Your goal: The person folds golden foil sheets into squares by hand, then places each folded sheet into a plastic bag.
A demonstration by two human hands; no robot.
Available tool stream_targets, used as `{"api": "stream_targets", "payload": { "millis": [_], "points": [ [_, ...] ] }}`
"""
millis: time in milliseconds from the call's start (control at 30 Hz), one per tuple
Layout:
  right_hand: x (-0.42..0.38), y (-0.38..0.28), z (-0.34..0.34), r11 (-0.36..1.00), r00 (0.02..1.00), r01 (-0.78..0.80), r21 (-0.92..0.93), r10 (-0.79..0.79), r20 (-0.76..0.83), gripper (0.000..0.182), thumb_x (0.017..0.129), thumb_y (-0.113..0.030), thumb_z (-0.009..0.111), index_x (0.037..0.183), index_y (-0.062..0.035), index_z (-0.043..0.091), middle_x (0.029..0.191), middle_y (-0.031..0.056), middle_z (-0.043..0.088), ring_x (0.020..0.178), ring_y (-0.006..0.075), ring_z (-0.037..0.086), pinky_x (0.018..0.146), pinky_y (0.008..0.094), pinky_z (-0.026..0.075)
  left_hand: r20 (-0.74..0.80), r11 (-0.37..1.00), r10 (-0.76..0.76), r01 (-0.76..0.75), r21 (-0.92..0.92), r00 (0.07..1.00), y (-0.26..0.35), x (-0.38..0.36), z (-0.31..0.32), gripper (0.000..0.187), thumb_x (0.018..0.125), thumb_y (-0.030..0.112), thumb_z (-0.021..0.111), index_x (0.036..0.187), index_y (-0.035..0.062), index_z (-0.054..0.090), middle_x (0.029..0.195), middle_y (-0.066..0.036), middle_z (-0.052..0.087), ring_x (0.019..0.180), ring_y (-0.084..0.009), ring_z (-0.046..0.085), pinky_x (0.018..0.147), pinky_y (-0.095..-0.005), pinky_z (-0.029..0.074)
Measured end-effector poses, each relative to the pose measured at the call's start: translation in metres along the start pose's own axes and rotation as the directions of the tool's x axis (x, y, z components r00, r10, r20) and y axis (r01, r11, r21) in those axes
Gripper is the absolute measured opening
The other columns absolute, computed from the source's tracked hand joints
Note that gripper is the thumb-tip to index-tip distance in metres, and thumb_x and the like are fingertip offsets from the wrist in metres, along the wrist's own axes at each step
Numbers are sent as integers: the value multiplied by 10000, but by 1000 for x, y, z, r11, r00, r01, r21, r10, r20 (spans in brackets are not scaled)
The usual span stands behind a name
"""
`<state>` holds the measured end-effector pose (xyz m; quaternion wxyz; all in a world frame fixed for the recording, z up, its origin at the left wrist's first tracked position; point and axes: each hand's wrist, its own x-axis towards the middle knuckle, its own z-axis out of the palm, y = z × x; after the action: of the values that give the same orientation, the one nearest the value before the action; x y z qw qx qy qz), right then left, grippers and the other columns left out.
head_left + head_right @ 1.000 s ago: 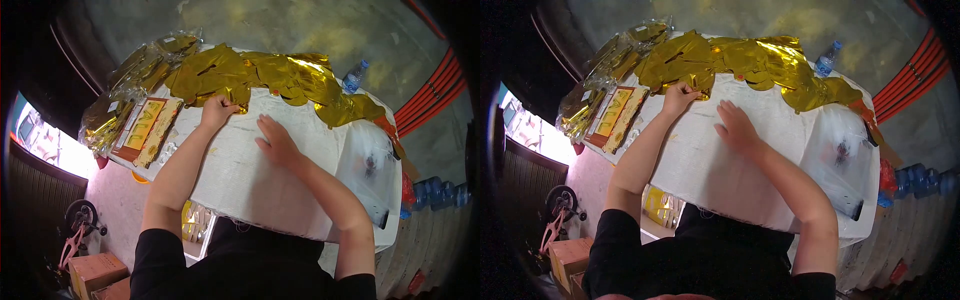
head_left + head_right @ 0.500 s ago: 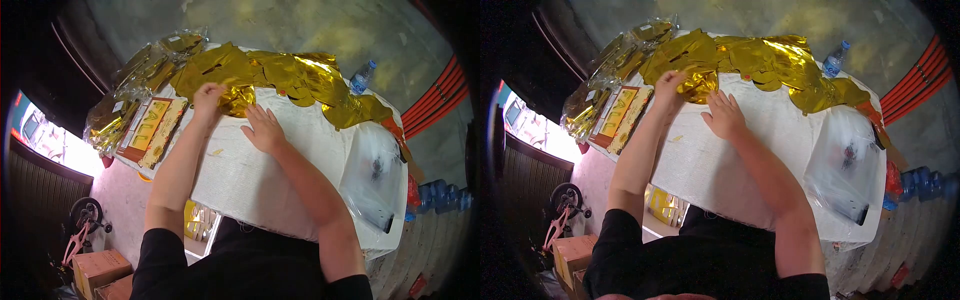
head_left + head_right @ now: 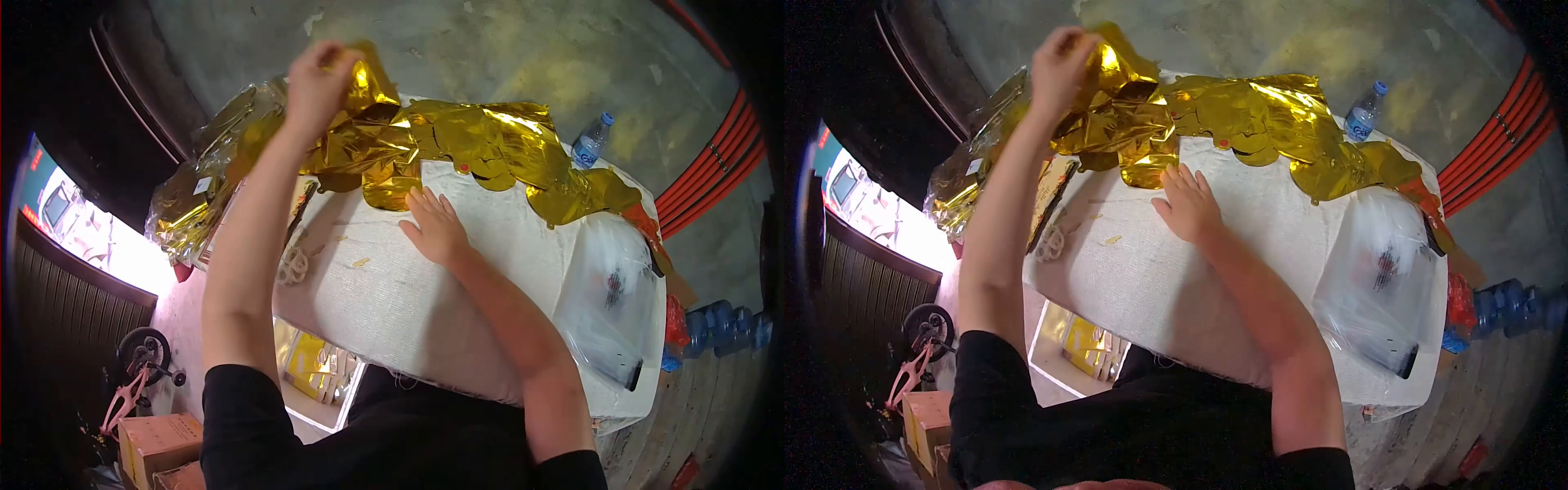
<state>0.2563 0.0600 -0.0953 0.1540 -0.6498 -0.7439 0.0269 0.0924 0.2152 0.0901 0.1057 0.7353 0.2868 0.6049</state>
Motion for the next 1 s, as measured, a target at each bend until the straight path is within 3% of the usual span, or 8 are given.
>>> {"api": "stream_targets", "payload": {
  "millis": [100, 167, 300, 400, 533, 600, 733, 1000],
  "points": [
    [9, 19, 8, 898, 968, 128, 421, -20, -251, 647, 875, -163, 614, 1427, -22, 309, 1496, 159, 297, 1308, 264, 419, 1053, 365, 358, 299, 975, 191, -217, 55, 935, 19, -58, 17, 124, 797, 104, 708, 887, 43, 648, 813, -70, 637, 783, -204, 612, 696, -309, 481],
    [10, 10, -18, 467, 907, 44, 883, 351, -231, 747, 798, 17, 640, 1442, -12, 263, 1502, 169, 283, 1213, 229, 511, 928, 300, 448, 458, 905, 352, -421, 56, 817, 15, -86, 25, 158, 750, 96, 701, 875, 74, 609, 818, -108, 599, 789, -307, 577, 671, -394, 468],
    [29, 5, -50, 839, 762, 263, 477, 122, -636, 693, 736, 75, 613, 1383, -32, 390, 1431, 145, 413, 1086, 193, 581, 878, 281, 460, 537, 890, 391, -456, -13, 748, 22, -121, 32, 153, 745, 106, 677, 860, 77, 580, 808, -86, 571, 793, -289, 552, 678, -399, 441],
    [44, 32, -35, 828, 927, 296, 477, -128, -353, 445, 733, 55, 612, 1172, -8, 585, 1257, 142, 584, 1079, 191, 592, 869, 275, 453, 450, 880, 436, -473, -33, 780, 33, -136, 29, 149, 739, 107, 682, 837, 83, 572, 783, -77, 553, 771, -278, 542, 669, -387, 434],
    [49, 21, -48, 710, 923, 105, 697, 190, -334, 192, 810, -28, 598, 990, -14, 662, 885, 148, 672, 785, 251, 637, 708, 330, 482, 553, 811, 532, -574, -114, 641, 34, -154, 11, 142, 740, 163, 686, 794, 79, 585, 785, -94, 559, 766, -292, 558, 653, -393, 454],
    [53, 23, -54, 725, 908, 117, 679, 199, -369, 159, 844, -52, 598, 977, 9, 659, 754, 102, 656, 645, 166, 576, 617, 297, 448, 829, 898, 127, -417, 136, 544, 17, -162, 9, 222, 785, 284, 649, 826, 67, 621, 853, -88, 591, 829, -279, 574, 704, -373, 477],
    [57, 23, -81, 468, 901, 212, 858, 246, -356, 196, 906, -74, 558, 1046, 20, 659, 845, 16, 651, 789, 74, 588, 682, 223, 455, 701, 832, -362, -126, 541, 615, -39, -132, 9, 428, 855, 445, 573, 1126, 116, 613, 993, -144, 650, 937, -327, 615, 805, -441, 491],
    [35, 44, -128, 673, 863, 249, 697, 172, -474, 200, 915, -101, 560, 1017, 43, 654, 882, 33, 665, 781, 98, 626, 701, 228, 489, 673, 690, -197, -387, 612, 713, -90, -99, 29, 615, 881, 447, 553, 1387, 131, 404, 1378, -195, 430, 1260, -374, 411, 1009, -444, 383]
  ]
}}
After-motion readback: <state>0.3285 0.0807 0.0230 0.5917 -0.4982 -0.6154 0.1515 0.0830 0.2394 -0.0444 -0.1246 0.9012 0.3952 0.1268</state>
